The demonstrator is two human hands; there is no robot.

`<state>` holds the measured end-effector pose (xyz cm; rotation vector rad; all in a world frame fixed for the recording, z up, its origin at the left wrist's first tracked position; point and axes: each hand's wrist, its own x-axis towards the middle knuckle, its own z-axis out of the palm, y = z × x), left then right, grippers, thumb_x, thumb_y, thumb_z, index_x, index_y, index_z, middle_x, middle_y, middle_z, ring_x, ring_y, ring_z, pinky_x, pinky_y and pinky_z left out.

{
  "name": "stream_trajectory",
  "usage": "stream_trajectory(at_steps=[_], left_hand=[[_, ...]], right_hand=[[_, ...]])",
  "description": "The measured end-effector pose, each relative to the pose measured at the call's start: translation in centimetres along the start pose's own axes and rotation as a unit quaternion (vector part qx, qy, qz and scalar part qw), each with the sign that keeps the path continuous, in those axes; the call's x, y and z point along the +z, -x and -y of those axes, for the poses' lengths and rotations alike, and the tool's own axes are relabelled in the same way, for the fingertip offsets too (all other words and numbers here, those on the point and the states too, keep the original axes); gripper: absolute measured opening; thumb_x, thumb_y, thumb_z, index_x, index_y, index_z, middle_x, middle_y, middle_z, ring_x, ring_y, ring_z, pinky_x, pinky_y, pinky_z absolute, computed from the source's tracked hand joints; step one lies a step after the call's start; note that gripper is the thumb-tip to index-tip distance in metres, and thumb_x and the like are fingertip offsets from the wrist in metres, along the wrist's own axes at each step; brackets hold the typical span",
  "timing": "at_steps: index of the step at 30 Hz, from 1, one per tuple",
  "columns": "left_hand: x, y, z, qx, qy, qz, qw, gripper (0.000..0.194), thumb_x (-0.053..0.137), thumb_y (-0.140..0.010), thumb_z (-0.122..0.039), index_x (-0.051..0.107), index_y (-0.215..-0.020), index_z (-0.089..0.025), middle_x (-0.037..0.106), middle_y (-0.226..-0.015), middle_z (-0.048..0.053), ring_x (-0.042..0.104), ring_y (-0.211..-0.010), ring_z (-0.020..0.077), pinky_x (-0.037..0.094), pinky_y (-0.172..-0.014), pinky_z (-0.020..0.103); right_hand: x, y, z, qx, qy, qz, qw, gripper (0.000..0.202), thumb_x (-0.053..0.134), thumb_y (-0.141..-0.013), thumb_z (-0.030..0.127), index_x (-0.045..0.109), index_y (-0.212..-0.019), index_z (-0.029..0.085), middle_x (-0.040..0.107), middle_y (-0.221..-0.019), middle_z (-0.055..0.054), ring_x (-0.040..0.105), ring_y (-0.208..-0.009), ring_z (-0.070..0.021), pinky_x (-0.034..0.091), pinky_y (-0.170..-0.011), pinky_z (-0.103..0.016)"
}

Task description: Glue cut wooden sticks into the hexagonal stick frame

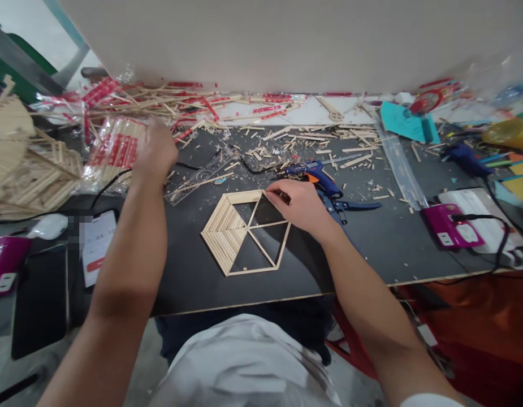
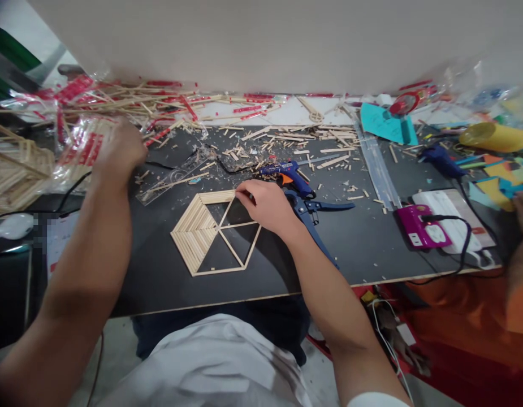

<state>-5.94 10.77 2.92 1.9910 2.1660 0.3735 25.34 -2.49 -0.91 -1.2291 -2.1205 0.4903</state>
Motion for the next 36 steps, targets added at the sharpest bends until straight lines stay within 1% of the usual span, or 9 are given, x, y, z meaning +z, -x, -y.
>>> stream_trajectory(at_steps=[2,4,7,11,19,22,27,32,36], left_hand=[[-2.3,1.5,-1.9,-0.008,-0.032,0.024,0.999,0.035,0.054,-0.098,-0.018,0.062,-0.126,0.0,0.071,-0.121,0.019,0.065,-0.117,0.0302,0.048,-0.106,0.043],[-3.9,3.0,-3.8,0.074,-0.009,0.038,0.997,0.034,0.045,-0.099,-0.014,0.07,-0.121,-0.008,0.077,-0.104,0.009,0.068,-0.102,0.0202,0.049,-0.102,0.034],[-4.4,4.8,-5.7,0.196,0.007,0.01,0.98,0.034,0.046,-0.095,-0.012,0.076,-0.11,-0.014,0.078,-0.096,0.006,0.068,-0.092,0.0187,0.049,-0.095,0.03],[-2.4,6.8,-6.5,0.32,0.055,0.016,0.946,0.035,0.048,-0.09,-0.011,0.076,-0.108,-0.019,0.077,-0.093,0.005,0.069,-0.088,0.0199,0.049,-0.088,0.03],[2.0,11.6,-5.0,0.379,0.103,0.033,0.919,0.038,0.04,-0.093,-0.008,0.069,-0.115,-0.018,0.075,-0.102,0.009,0.07,-0.097,0.0239,0.053,-0.088,0.035],[3.0,12.6,-4.5,0.392,0.119,0.027,0.912,0.037,0.041,-0.094,-0.007,0.068,-0.116,-0.021,0.074,-0.101,0.008,0.069,-0.097,0.0234,0.054,-0.088,0.035],[4.3,13.1,-4.5,0.413,0.132,-0.004,0.901,0.038,0.038,-0.096,-0.006,0.067,-0.117,-0.02,0.072,-0.1,0.009,0.068,-0.096,0.0226,0.053,-0.086,0.035],[5.4,13.2,-4.4,0.398,0.123,-0.036,0.909,0.037,0.037,-0.101,-0.01,0.066,-0.121,-0.021,0.073,-0.1,0.008,0.068,-0.096,0.0221,0.053,-0.086,0.033],[5.5,13.4,-4.4,0.403,0.116,-0.051,0.907,0.033,0.038,-0.104,-0.014,0.067,-0.118,-0.02,0.073,-0.097,0.009,0.068,-0.093,0.022,0.053,-0.084,0.033]], right_hand=[[0.0,0.0,-0.1,-0.004,-0.001,-0.013,1.0,0.017,0.058,-0.099,0.029,0.072,-0.094,0.019,0.077,-0.091,-0.007,0.065,-0.072,-0.0177,0.049,-0.07,-0.032],[0.2,0.0,-0.2,-0.006,-0.006,-0.035,0.999,0.016,0.059,-0.099,0.03,0.072,-0.095,0.02,0.076,-0.092,-0.007,0.065,-0.074,-0.0178,0.05,-0.07,-0.032],[0.5,0.0,-0.3,-0.005,-0.038,-0.072,0.997,0.016,0.059,-0.099,0.032,0.071,-0.099,0.02,0.075,-0.091,-0.006,0.066,-0.076,-0.0171,0.052,-0.068,-0.031],[0.8,0.0,-0.2,0.011,-0.088,-0.085,0.992,0.02,0.06,-0.099,0.036,0.068,-0.109,0.021,0.073,-0.102,-0.008,0.067,-0.079,-0.0163,0.055,-0.068,-0.03],[1.7,-0.1,0.5,0.021,-0.169,-0.074,0.983,0.043,0.066,-0.096,0.048,0.062,-0.131,0.022,0.072,-0.124,-0.013,0.069,-0.088,-0.0187,0.06,-0.07,-0.032],[2.5,-0.1,0.9,0.035,-0.177,-0.061,0.982,0.043,0.068,-0.094,0.054,0.068,-0.124,0.024,0.076,-0.115,-0.01,0.071,-0.087,-0.0189,0.061,-0.074,-0.033],[3.6,-0.1,1.3,0.078,-0.199,-0.091,0.973,0.027,0.069,-0.093,0.049,0.076,-0.099,0.023,0.078,-0.089,-0.005,0.072,-0.077,-0.0181,0.061,-0.078,-0.036],[3.6,-0.4,1.6,0.143,-0.353,-0.106,0.918,0.031,0.079,-0.084,0.049,0.072,-0.097,0.021,0.076,-0.08,-0.003,0.073,-0.071,-0.0179,0.064,-0.072,-0.037],[3.2,-0.6,1.6,0.159,-0.403,-0.08,0.898,0.035,0.08,-0.081,0.052,0.073,-0.093,0.021,0.077,-0.081,-0.004,0.073,-0.073,-0.0175,0.066,-0.079,-0.04]])
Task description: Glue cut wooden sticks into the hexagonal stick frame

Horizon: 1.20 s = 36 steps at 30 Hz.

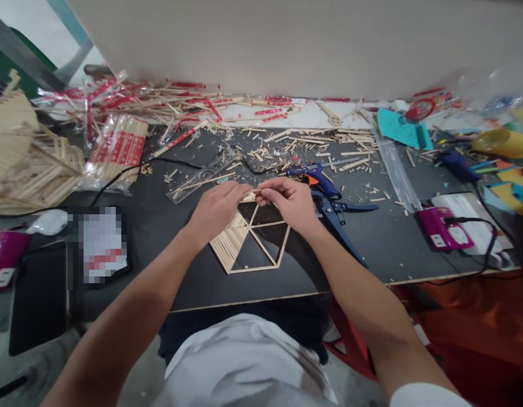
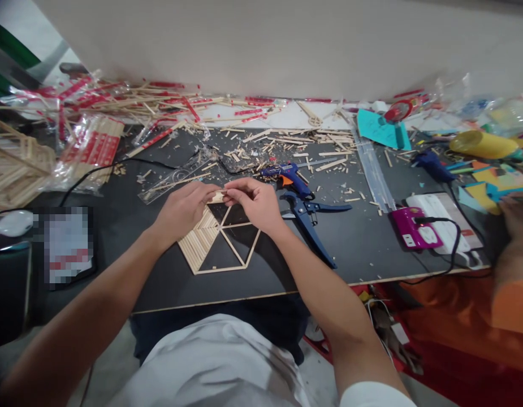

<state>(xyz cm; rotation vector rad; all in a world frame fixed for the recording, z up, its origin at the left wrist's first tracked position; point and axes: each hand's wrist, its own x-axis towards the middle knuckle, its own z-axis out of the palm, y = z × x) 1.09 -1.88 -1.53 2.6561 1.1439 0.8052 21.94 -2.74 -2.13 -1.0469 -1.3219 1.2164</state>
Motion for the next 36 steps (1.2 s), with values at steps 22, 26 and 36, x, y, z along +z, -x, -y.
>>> stream_trajectory(at_steps=[22,26,36], left_hand=[[0.2,-0.1,0.0,0.045,0.12,-0.032,0.991,0.031,0.044,-0.094,-0.005,0.072,-0.097,-0.017,0.069,-0.08,0.001,0.063,-0.071,0.0117,0.047,-0.068,0.022],[0.0,0.1,-0.2,0.069,0.067,-0.044,0.994,0.028,0.044,-0.097,-0.007,0.07,-0.098,-0.017,0.07,-0.083,0.003,0.063,-0.075,0.0136,0.047,-0.069,0.023],[0.2,0.0,-0.2,0.103,-0.044,-0.112,0.987,0.026,0.043,-0.104,-0.012,0.067,-0.096,-0.018,0.068,-0.081,0.003,0.061,-0.073,0.0151,0.046,-0.07,0.027]], right_hand=[[-1.4,0.2,1.4,0.028,-0.031,0.193,0.98,0.039,0.083,-0.083,0.05,0.059,-0.082,0.019,0.059,-0.069,0.003,0.051,-0.06,-0.0085,0.044,-0.061,-0.025],[-1.5,0.3,1.5,0.055,-0.031,0.209,0.976,0.042,0.081,-0.085,0.054,0.056,-0.084,0.02,0.058,-0.069,0.004,0.051,-0.061,-0.0089,0.043,-0.061,-0.025],[-0.9,0.5,1.3,0.017,-0.07,0.135,0.988,0.044,0.087,-0.079,0.05,0.055,-0.087,0.021,0.056,-0.088,0.002,0.051,-0.072,-0.0092,0.046,-0.07,-0.026]])
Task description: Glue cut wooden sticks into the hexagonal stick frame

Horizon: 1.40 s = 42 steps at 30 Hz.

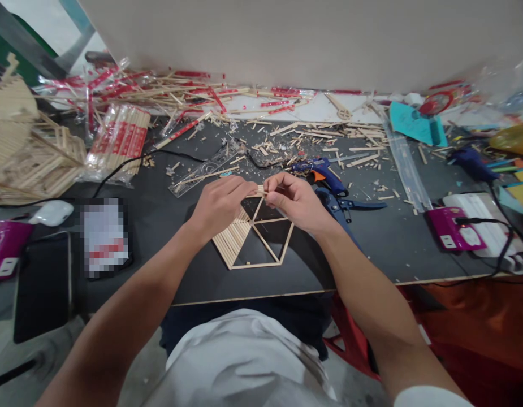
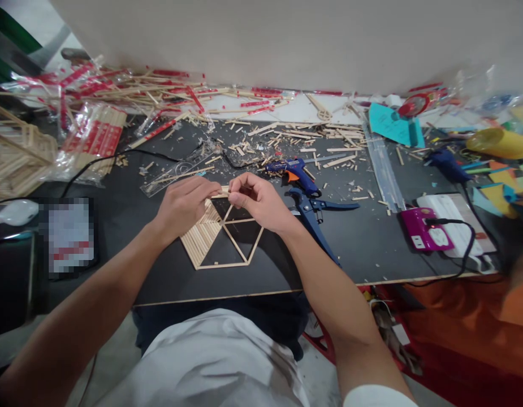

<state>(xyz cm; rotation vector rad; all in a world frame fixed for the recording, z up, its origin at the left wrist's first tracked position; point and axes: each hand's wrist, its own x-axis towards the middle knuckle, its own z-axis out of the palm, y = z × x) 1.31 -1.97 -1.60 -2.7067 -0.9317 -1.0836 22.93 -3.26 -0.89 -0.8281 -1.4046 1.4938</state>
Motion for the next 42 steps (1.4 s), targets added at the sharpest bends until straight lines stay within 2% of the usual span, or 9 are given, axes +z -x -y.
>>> stream_trajectory(at_steps=[5,13,18,25,31,35,39,42], left_hand=[[-0.2,0.0,0.2,0.031,-0.019,0.005,0.999,0.025,0.044,-0.102,-0.007,0.067,-0.097,-0.017,0.066,-0.078,0.003,0.061,-0.073,0.0163,0.045,-0.07,0.028],[-0.6,-0.3,-0.2,0.07,-0.043,0.035,0.996,0.027,0.041,-0.107,-0.014,0.066,-0.097,-0.017,0.066,-0.079,0.003,0.06,-0.072,0.0165,0.045,-0.068,0.029],[-0.7,-0.3,-0.1,0.072,-0.034,0.044,0.996,0.028,0.04,-0.107,-0.013,0.066,-0.097,-0.016,0.066,-0.08,0.003,0.06,-0.073,0.0168,0.045,-0.069,0.029],[-0.4,-0.4,-0.2,0.045,-0.013,0.048,0.998,0.031,0.039,-0.109,-0.016,0.067,-0.096,-0.017,0.066,-0.077,0.003,0.061,-0.072,0.0166,0.044,-0.069,0.029],[-0.2,-0.3,-0.5,0.03,-0.009,0.032,0.999,0.03,0.04,-0.106,-0.012,0.067,-0.097,-0.017,0.067,-0.079,0.003,0.062,-0.072,0.0157,0.045,-0.07,0.028],[-0.6,-0.1,0.4,0.002,-0.017,0.005,1.0,0.028,0.042,-0.104,-0.01,0.068,-0.098,-0.017,0.07,-0.082,0.004,0.064,-0.075,0.0156,0.046,-0.07,0.027],[-1.3,-0.1,1.3,-0.017,-0.021,-0.013,1.0,0.023,0.047,-0.105,-0.016,0.068,-0.097,-0.017,0.07,-0.082,0.004,0.064,-0.075,0.0154,0.047,-0.069,0.026],[-1.2,-0.2,1.3,0.0,-0.018,0.001,1.0,0.024,0.046,-0.106,-0.017,0.068,-0.097,-0.017,0.069,-0.08,0.004,0.063,-0.073,0.0154,0.048,-0.07,0.026]], right_hand=[[-0.6,-0.1,-0.2,-0.038,0.023,0.007,0.999,0.038,0.089,-0.078,0.038,0.056,-0.09,0.022,0.059,-0.093,0.0,0.057,-0.085,-0.0121,0.049,-0.081,-0.029],[-1.2,0.2,0.3,-0.007,0.043,0.062,0.997,0.03,0.082,-0.084,0.027,0.054,-0.093,0.022,0.056,-0.088,0.002,0.056,-0.079,-0.0117,0.049,-0.075,-0.029],[-0.7,0.7,0.8,-0.002,0.077,0.091,0.993,0.028,0.075,-0.092,0.036,0.052,-0.101,0.022,0.048,-0.089,0.002,0.051,-0.077,-0.0114,0.046,-0.073,-0.027],[-0.4,0.8,1.2,-0.02,0.127,0.1,0.987,0.032,0.069,-0.096,0.049,0.051,-0.1,0.023,0.041,-0.087,0.002,0.042,-0.074,-0.0127,0.043,-0.069,-0.027],[-0.5,0.8,1.3,-0.033,0.14,0.075,0.987,0.035,0.068,-0.095,0.055,0.052,-0.096,0.024,0.047,-0.085,0.001,0.048,-0.076,-0.0142,0.044,-0.071,-0.029],[-1.2,0.9,1.6,-0.049,0.146,0.038,0.987,0.03,0.07,-0.095,0.049,0.055,-0.092,0.023,0.052,-0.078,0.001,0.05,-0.072,-0.0142,0.045,-0.07,-0.03],[-1.9,0.7,1.5,-0.061,0.144,-0.024,0.987,0.032,0.081,-0.086,0.046,0.059,-0.091,0.023,0.047,-0.076,0.004,0.05,-0.07,-0.0124,0.045,-0.068,-0.028],[-1.6,0.4,0.8,-0.076,0.147,-0.048,0.985,0.037,0.086,-0.08,0.047,0.06,-0.094,0.024,0.053,-0.082,0.003,0.055,-0.076,-0.0135,0.049,-0.074,-0.03]])
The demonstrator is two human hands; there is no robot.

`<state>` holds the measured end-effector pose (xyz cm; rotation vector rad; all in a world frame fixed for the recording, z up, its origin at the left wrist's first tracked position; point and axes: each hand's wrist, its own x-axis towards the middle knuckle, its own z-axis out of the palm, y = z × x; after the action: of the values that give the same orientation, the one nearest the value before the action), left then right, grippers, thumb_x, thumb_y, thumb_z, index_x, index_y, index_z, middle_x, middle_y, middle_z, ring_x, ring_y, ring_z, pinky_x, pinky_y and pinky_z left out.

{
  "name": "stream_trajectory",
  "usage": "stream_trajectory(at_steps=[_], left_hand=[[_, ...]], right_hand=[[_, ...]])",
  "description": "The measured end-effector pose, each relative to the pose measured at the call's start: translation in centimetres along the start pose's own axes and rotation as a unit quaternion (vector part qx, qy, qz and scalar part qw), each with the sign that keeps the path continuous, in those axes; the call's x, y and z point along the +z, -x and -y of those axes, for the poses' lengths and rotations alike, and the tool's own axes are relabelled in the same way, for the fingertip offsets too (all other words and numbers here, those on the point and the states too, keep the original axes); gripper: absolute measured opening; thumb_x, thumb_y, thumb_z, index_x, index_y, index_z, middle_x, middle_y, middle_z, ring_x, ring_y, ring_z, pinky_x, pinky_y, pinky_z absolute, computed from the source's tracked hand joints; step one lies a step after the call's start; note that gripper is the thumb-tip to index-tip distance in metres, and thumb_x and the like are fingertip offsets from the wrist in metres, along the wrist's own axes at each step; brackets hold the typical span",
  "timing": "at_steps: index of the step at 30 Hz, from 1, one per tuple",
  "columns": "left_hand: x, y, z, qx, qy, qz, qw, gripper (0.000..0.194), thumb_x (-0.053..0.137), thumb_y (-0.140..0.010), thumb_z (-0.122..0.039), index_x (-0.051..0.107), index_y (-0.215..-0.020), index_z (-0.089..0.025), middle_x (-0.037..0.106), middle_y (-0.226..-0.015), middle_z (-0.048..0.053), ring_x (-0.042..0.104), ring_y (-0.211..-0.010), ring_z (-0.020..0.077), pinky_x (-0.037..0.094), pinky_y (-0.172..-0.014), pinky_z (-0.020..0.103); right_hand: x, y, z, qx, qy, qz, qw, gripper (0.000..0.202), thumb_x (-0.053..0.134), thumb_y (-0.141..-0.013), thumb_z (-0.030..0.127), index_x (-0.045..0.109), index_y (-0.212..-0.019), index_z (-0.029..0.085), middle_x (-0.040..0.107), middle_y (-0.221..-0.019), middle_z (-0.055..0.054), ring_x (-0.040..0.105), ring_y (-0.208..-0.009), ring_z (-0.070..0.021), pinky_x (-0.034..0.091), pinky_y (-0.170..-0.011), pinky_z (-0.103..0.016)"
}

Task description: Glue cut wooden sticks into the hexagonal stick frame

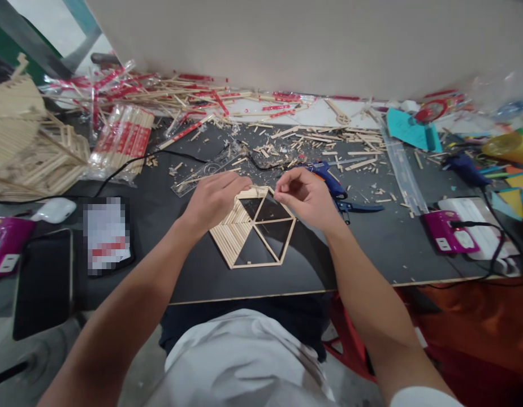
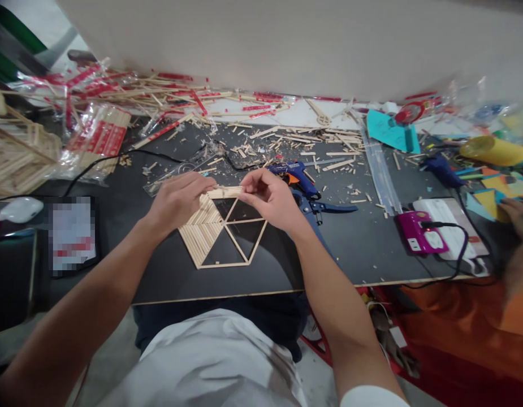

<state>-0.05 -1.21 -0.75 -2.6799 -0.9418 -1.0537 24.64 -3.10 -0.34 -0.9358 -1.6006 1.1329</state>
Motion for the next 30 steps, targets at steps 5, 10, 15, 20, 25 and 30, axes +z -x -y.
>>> stream_trajectory(at_steps=[5,10,15,20,25,30], left_hand=[[0.5,0.1,-0.4,0.025,-0.003,0.014,1.0,0.027,0.043,-0.105,-0.012,0.068,-0.099,-0.017,0.069,-0.081,0.004,0.063,-0.072,0.0152,0.047,-0.07,0.027],[0.4,0.1,-0.8,0.042,-0.008,0.028,0.999,0.028,0.041,-0.104,-0.01,0.067,-0.099,-0.018,0.07,-0.082,0.003,0.063,-0.073,0.0152,0.047,-0.07,0.026],[0.4,0.0,-1.2,0.036,0.02,0.033,0.999,0.025,0.044,-0.102,-0.01,0.067,-0.098,-0.018,0.071,-0.083,0.003,0.064,-0.074,0.0153,0.048,-0.072,0.026],[0.6,0.1,-1.6,0.0,0.021,-0.001,1.0,0.026,0.045,-0.1,-0.008,0.068,-0.099,-0.018,0.069,-0.078,0.003,0.064,-0.071,0.0155,0.047,-0.068,0.026],[0.6,0.1,-2.1,-0.028,0.017,-0.007,0.999,0.028,0.043,-0.097,-0.009,0.069,-0.102,-0.017,0.073,-0.081,0.003,0.067,-0.071,0.0146,0.049,-0.068,0.024],[0.5,-0.1,-3.2,-0.073,0.046,0.002,0.996,0.028,0.043,-0.097,-0.011,0.07,-0.103,-0.017,0.075,-0.08,0.003,0.069,-0.07,0.0132,0.049,-0.066,0.021]], right_hand=[[1.2,0.1,-0.3,-0.008,-0.027,0.013,1.0,0.032,0.082,-0.084,0.042,0.061,-0.1,0.025,0.065,-0.092,-0.001,0.063,-0.084,-0.0153,0.054,-0.083,-0.034],[1.3,0.2,-0.1,-0.002,-0.06,0.034,0.998,0.028,0.081,-0.084,0.037,0.061,-0.1,0.024,0.064,-0.087,0.001,0.064,-0.081,-0.0137,0.055,-0.078,-0.031],[1.3,0.2,-0.1,-0.001,-0.078,0.058,0.995,0.023,0.078,-0.087,0.035,0.063,-0.1,0.023,0.059,-0.082,0.003,0.063,-0.074,-0.0121,0.055,-0.074,-0.03],[2.0,0.5,0.2,-0.02,-0.017,-0.013,1.0,0.026,0.074,-0.092,0.043,0.062,-0.103,0.023,0.06,-0.084,0.0,0.063,-0.076,-0.014,0.054,-0.075,-0.031],[2.9,0.8,0.4,-0.061,0.084,-0.094,0.99,0.024,0.066,-0.097,0.047,0.061,-0.104,0.024,0.062,-0.091,-0.003,0.061,-0.079,-0.0161,0.055,-0.08,-0.034],[3.4,1.1,0.3,-0.135,0.172,-0.148,0.965,0.019,0.056,-0.103,0.044,0.063,-0.103,0.027,0.063,-0.098,-0.007,0.062,-0.088,-0.0208,0.055,-0.083,-0.039]])
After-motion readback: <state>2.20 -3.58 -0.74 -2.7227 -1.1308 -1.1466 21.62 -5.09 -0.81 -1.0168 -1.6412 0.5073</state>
